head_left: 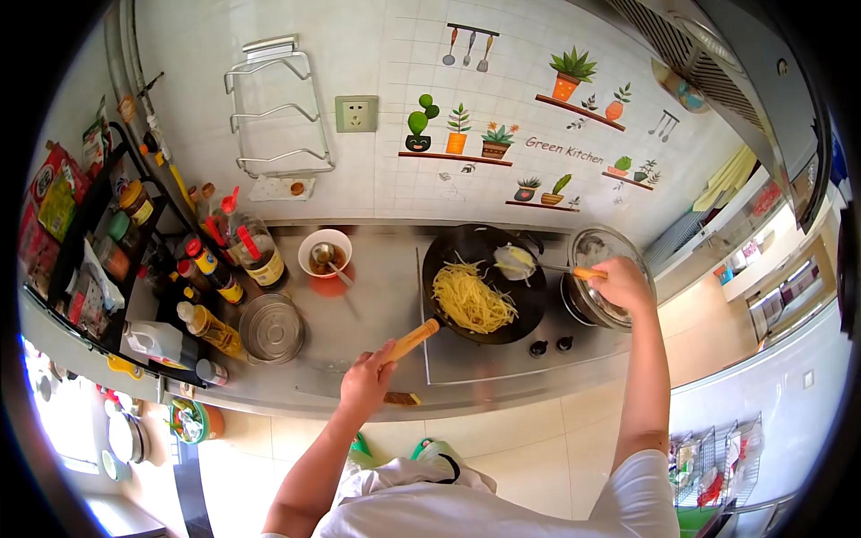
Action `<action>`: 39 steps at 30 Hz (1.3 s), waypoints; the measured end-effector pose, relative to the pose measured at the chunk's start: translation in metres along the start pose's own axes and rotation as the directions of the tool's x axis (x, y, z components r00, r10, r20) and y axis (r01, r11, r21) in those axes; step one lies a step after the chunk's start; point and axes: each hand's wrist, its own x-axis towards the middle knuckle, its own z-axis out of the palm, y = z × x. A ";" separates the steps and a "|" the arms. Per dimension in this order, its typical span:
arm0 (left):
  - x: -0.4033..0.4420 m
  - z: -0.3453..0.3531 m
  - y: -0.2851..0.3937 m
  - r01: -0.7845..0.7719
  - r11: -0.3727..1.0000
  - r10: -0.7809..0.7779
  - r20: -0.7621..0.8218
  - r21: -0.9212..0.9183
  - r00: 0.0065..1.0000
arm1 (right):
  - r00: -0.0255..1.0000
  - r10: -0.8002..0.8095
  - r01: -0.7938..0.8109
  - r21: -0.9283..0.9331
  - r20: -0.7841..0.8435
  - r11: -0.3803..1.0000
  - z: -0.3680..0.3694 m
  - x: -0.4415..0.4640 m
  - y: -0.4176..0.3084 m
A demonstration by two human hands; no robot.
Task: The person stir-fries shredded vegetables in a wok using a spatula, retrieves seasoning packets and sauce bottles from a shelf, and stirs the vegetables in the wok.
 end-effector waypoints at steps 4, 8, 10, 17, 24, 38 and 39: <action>0.000 0.000 -0.002 -0.017 1.000 0.017 -0.004 0.014 1.000 | 0.988 0.152 -0.156 -0.171 -0.034 0.973 0.024 0.029 -0.007; 0.000 0.001 -0.003 -0.023 0.999 0.023 0.010 0.028 1.000 | 0.990 0.143 -0.142 -0.015 0.021 0.990 0.057 0.048 -0.016; 0.000 -0.002 0.000 -0.018 0.999 0.017 0.019 0.031 1.000 | 0.999 0.007 -0.015 0.181 0.045 0.983 0.055 0.040 -0.033; 0.001 0.001 -0.003 -0.023 1.000 0.023 0.019 0.001 1.000 | 0.951 -0.303 0.309 0.142 -0.064 0.940 0.045 -0.018 -0.038; 0.001 -0.001 -0.003 -0.067 0.998 0.067 0.017 -0.018 0.998 | 0.916 -0.375 0.346 -0.193 -0.141 0.918 0.002 -0.087 -0.055; 0.003 -0.004 -0.003 -0.056 0.998 0.056 0.032 0.004 0.998 | 0.986 -0.082 0.055 -0.181 -0.143 0.982 0.046 -0.069 -0.091; 0.003 -0.005 -0.003 -0.058 0.998 0.058 0.027 0.005 0.998 | 0.985 -0.084 0.057 -0.181 -0.147 0.982 0.042 -0.066 -0.088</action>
